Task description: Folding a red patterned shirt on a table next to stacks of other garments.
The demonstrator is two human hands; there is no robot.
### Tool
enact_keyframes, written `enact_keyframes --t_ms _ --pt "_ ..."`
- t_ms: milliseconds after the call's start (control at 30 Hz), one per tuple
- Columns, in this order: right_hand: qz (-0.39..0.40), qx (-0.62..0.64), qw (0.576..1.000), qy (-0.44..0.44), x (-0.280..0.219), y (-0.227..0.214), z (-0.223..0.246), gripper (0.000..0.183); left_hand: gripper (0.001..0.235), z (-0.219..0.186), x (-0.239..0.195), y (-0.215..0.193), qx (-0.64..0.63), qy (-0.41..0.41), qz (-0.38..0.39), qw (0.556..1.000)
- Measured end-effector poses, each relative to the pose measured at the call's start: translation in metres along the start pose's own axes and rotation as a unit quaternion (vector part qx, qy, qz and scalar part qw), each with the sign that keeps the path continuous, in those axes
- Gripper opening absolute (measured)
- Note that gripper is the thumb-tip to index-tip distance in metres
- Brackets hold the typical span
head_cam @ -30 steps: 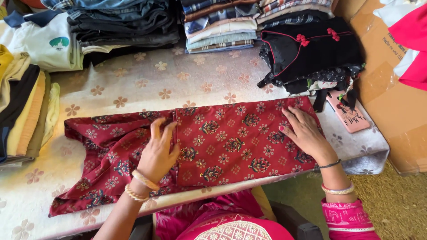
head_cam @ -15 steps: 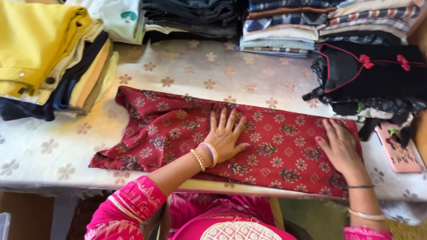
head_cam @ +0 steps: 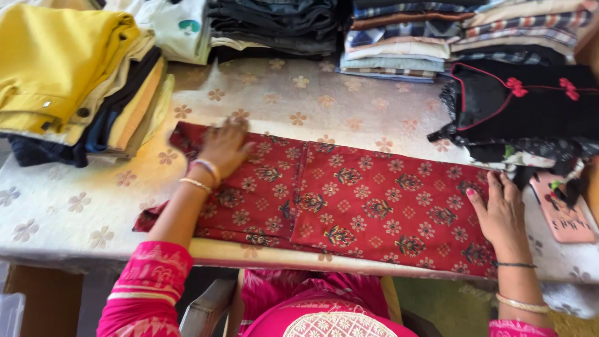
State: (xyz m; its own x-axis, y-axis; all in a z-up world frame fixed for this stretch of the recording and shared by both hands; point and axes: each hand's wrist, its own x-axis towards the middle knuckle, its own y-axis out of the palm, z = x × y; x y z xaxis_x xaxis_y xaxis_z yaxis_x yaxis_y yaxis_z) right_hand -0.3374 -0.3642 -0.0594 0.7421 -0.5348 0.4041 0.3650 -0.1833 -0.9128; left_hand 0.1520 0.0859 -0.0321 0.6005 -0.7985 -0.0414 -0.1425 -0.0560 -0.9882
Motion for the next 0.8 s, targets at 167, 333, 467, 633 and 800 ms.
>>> enact_keyframes --t_ms 167,333,467,633,800 --pt "-0.041 0.069 0.996 0.04 -0.009 -0.015 0.003 0.067 0.073 0.054 -0.003 0.005 0.023 -0.059 -0.026 0.998" --pt "-0.052 0.112 0.991 0.061 -0.026 -0.036 0.001 0.065 0.075 0.07 0.007 0.017 0.045 -0.028 -0.1 0.994" --pt "-0.006 0.172 0.976 0.131 -0.038 -0.061 0.011 0.068 0.073 0.003 -0.011 -0.029 0.132 -0.068 -0.127 0.981" --pt "0.081 0.232 0.937 0.25 -0.034 -0.08 0.025 0.069 0.06 -0.129 -0.044 -0.067 0.037 0.104 -0.13 0.985" --pt "0.055 0.517 0.834 0.183 -0.005 -0.117 0.065 0.058 0.066 -0.198 -0.066 -0.014 -0.037 0.262 -0.1 0.959"
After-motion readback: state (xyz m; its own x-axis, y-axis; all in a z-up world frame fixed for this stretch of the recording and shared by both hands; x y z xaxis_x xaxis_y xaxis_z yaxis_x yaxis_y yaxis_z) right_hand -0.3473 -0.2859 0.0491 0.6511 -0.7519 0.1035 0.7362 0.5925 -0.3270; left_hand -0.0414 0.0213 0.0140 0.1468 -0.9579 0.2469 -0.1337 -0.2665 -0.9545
